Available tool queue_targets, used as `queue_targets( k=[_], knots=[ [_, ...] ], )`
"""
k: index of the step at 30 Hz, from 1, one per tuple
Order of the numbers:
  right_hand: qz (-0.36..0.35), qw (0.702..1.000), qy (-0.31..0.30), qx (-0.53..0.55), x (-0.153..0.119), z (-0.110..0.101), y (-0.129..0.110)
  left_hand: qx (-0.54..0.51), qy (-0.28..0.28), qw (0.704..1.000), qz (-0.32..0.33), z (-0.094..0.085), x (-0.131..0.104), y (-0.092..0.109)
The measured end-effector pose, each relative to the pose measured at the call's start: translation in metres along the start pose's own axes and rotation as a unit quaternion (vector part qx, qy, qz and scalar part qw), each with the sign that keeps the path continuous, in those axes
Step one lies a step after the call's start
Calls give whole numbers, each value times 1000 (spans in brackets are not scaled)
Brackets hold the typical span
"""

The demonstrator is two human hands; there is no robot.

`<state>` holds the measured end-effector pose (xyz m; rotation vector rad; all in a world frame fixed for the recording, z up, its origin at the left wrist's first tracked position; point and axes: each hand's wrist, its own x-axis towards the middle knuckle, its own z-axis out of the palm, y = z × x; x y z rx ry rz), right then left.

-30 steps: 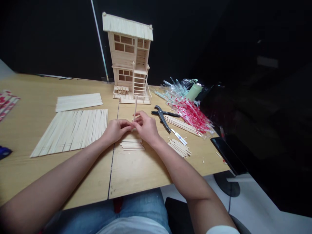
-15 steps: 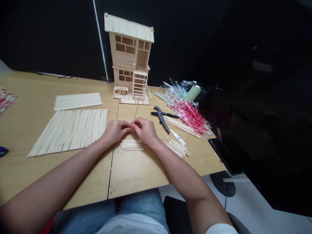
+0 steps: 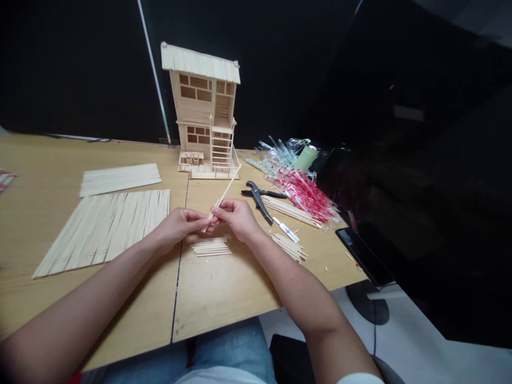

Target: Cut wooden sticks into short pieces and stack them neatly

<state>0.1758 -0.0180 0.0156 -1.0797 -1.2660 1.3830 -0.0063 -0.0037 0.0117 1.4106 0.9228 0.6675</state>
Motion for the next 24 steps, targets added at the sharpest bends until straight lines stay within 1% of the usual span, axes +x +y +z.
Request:
queue_targets(
  k=[3,5,7,8,9,10,11,13,15,16,18,19,20,24],
  knots=[
    [-18,1000,14,-11,-1,4,2,-3,31,999,12,5,-1,-1],
    [-44,998,18,-51,-1,0,0,9,50,999,14,8,0,-1],
    [-74,989,-9,-129,1,-16,-5,29,66,997,15,10,2,-1],
    [-86,979,-27,-185,3,-28,-9,35,74,997,15,11,2,-1],
    [-96,962,-39,-254,4,-45,-13,36,82,996,15,11,2,-1],
    [-103,936,-29,-337,6,-63,-17,33,86,996,12,11,3,-2],
    [-96,903,-1,-418,8,-82,-20,27,86,996,7,12,3,-2],
    [-37,840,50,-539,13,-119,-22,13,80,997,-3,12,2,-2],
    [34,800,47,-597,17,-147,-18,8,73,997,-7,12,2,-2],
    [64,789,34,-610,20,-156,-15,7,71,997,-7,13,2,-3],
    [101,776,15,-622,25,-165,-10,8,73,997,-4,12,3,-3],
    [105,775,11,-623,27,-166,-7,12,75,997,-2,12,3,-3],
    [99,776,8,-622,30,-166,-6,16,77,997,-1,11,4,-4],
    [37,786,-19,-617,37,-161,-8,21,83,996,-6,8,5,-6]
  ],
)
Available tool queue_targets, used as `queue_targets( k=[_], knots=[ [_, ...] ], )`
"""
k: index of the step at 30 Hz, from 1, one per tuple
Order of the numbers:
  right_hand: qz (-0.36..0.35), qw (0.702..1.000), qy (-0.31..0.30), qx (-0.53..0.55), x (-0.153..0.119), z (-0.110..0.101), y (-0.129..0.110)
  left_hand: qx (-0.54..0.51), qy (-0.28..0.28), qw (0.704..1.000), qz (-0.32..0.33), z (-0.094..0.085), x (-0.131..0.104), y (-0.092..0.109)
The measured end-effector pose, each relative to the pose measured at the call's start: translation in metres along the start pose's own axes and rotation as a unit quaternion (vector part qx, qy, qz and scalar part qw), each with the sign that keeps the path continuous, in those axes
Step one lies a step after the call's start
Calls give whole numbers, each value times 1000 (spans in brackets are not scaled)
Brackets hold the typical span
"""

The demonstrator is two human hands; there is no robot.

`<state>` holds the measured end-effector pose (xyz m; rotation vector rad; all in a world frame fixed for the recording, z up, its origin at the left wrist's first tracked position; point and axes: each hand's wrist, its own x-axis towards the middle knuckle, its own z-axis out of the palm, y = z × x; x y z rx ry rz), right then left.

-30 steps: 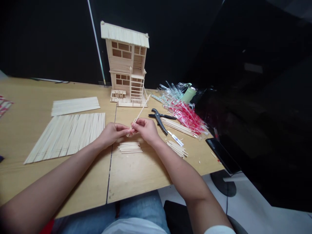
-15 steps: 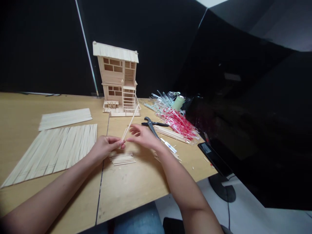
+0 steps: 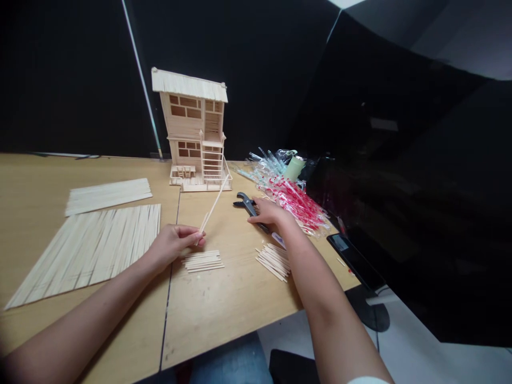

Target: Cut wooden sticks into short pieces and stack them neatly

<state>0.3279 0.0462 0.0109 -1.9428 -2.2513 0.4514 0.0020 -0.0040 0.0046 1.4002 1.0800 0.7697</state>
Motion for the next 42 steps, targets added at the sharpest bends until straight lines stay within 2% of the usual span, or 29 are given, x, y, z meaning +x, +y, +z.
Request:
queue_targets(
  k=[5,9,12,14,16,18,20,21,22,24,27,29,36,42],
  knots=[
    [-7,996,31,-84,3,-5,-23,-7,16,1000,-6,-4,-1,-1],
    [2,983,125,-135,-1,-8,-48,12,23,1000,9,-8,-1,-1],
    [5,972,224,-65,-10,-12,-68,56,34,997,45,-12,-1,-1],
    [13,968,249,41,-21,-15,-81,124,50,987,88,-15,-1,0],
    [29,958,197,206,-35,-14,-95,192,68,971,125,-18,-2,1],
    [41,919,97,381,-50,-11,-106,229,80,960,143,-22,-3,3],
    [50,880,14,473,-63,-5,-113,240,85,956,148,-25,-3,4],
    [53,872,-16,486,-68,-2,-115,243,87,955,148,-26,-3,5],
    [56,873,-38,483,-72,1,-117,244,89,954,147,-27,-3,5],
    [49,894,-61,441,-76,6,-120,251,87,953,144,-27,-3,7],
    [17,938,-50,342,-79,11,-129,287,74,945,139,-25,-4,9],
    [4,956,-43,291,-78,12,-138,319,61,936,135,-23,-6,11],
    [8,971,-69,229,-79,11,-159,390,47,912,119,-25,-12,15],
    [36,990,-25,134,-80,14,-160,447,37,887,112,-25,-16,22]
  ],
)
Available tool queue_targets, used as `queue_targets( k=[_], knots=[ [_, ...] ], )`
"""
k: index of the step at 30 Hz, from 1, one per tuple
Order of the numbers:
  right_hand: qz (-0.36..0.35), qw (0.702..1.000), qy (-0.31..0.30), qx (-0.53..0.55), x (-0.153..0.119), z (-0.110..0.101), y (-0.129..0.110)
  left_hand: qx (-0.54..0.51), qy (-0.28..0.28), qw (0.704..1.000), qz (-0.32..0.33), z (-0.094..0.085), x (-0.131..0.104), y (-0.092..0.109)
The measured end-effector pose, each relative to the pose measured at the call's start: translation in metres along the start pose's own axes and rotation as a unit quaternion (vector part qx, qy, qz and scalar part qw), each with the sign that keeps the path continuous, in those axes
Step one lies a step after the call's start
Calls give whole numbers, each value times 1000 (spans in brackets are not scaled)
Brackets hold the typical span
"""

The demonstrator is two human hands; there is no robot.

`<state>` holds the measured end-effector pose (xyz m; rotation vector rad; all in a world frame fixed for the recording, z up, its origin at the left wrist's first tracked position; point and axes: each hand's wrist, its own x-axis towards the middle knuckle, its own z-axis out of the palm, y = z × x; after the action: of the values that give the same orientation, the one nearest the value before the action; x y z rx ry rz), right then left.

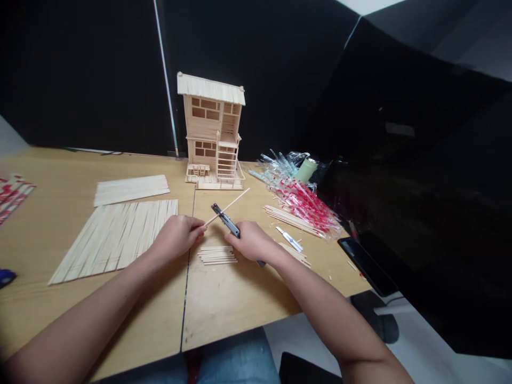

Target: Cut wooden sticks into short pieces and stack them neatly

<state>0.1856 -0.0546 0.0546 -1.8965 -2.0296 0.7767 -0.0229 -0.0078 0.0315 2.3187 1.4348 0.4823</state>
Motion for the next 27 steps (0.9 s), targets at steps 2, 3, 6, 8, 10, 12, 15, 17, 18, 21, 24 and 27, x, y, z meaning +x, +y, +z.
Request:
queue_targets(
  k=[2,3,6,8,10,12,15,17,18,21,24,27],
  knots=[
    [3,1000,17,-20,2,4,3,19,-1,1000,-2,-1,-1,3],
    [5,999,22,-27,3,7,5,28,-1,1000,-3,-1,-2,4],
    [9,999,27,-33,6,15,9,51,2,999,-5,-1,-4,5],
    [13,999,26,-25,8,19,11,60,5,998,-4,0,-4,5],
    [15,1000,19,-15,9,22,13,68,1,998,-4,1,-4,4],
    [14,1000,15,-17,9,24,16,71,-8,997,-6,3,-4,4],
    [20,999,12,-25,7,26,22,64,-19,998,-5,5,-5,6],
    [29,999,18,-15,5,29,26,50,-24,998,-3,6,-5,8],
    [31,999,24,-8,4,30,27,40,-26,999,-2,6,-5,9],
    [28,999,39,-3,2,30,31,10,-33,999,3,5,-4,10],
    [19,998,51,-13,6,19,35,-12,-22,1000,-10,6,-3,8],
    [35,993,110,-22,23,-1,41,-11,1,1000,-22,11,-1,3]
  ],
)
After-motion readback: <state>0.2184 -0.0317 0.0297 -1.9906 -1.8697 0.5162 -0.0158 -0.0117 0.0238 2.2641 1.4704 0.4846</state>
